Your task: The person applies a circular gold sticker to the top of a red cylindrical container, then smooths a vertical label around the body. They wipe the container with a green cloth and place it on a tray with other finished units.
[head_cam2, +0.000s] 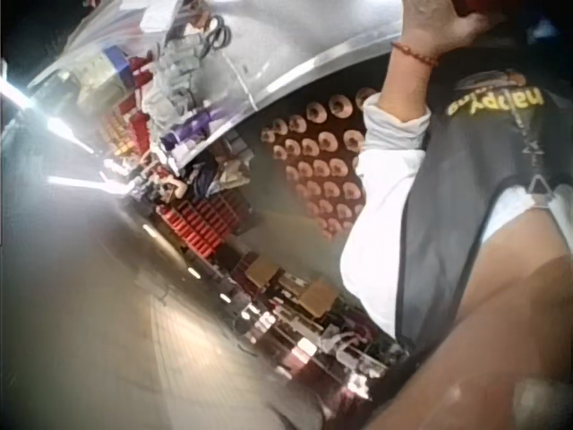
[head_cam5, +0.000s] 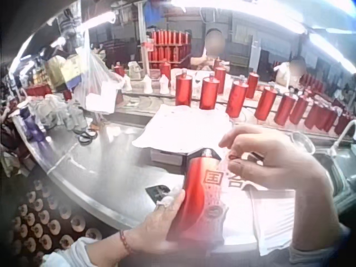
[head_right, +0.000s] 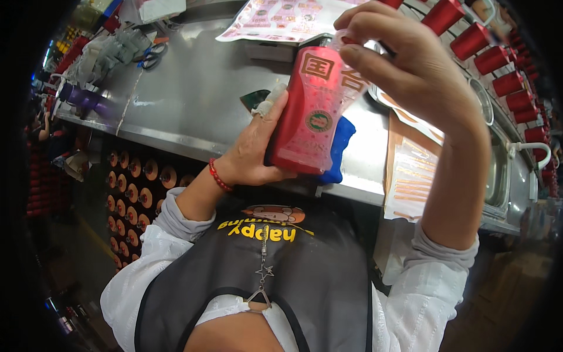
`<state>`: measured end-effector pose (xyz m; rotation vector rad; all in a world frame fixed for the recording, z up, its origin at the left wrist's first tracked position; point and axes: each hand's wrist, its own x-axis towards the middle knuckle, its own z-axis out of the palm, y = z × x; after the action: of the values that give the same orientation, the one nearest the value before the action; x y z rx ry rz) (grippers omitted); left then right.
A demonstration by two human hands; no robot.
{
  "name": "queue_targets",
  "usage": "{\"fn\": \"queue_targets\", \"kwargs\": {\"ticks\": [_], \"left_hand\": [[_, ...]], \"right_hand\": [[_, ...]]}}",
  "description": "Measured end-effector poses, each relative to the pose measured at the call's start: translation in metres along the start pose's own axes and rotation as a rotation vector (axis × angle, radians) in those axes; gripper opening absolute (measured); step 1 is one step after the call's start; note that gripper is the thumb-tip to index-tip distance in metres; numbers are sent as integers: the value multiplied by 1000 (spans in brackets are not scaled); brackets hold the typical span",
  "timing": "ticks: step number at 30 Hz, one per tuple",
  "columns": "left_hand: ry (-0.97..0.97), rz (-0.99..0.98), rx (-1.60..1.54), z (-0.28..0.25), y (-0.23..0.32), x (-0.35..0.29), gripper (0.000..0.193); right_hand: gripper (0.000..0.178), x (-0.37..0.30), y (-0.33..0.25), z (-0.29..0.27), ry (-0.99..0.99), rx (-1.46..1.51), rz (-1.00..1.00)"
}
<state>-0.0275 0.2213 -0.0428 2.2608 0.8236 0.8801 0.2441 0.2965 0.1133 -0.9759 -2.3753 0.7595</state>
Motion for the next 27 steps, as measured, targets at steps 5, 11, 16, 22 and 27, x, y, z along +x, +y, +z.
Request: {"fn": "queue_targets", "kwargs": {"ticks": [5, 11, 16, 22, 27], "left_hand": [[49, -154, -499, -5, 3, 4, 99], [122, 20, -155, 3, 5, 18, 75], [83, -26, -126, -7, 9, 22, 67], [21, 3, 91, -19, 4, 57, 75], [64, 12, 119, -13, 2, 54, 78]], "right_hand": [[20, 3, 44, 58, 103, -22, 214], [24, 4, 62, 77, 261, -87, 106], [12, 3, 61, 72, 603, -354, 2], [42, -29, 20, 104, 527, -289, 138], [52, -35, 19, 109, 426, -256, 182]]}}
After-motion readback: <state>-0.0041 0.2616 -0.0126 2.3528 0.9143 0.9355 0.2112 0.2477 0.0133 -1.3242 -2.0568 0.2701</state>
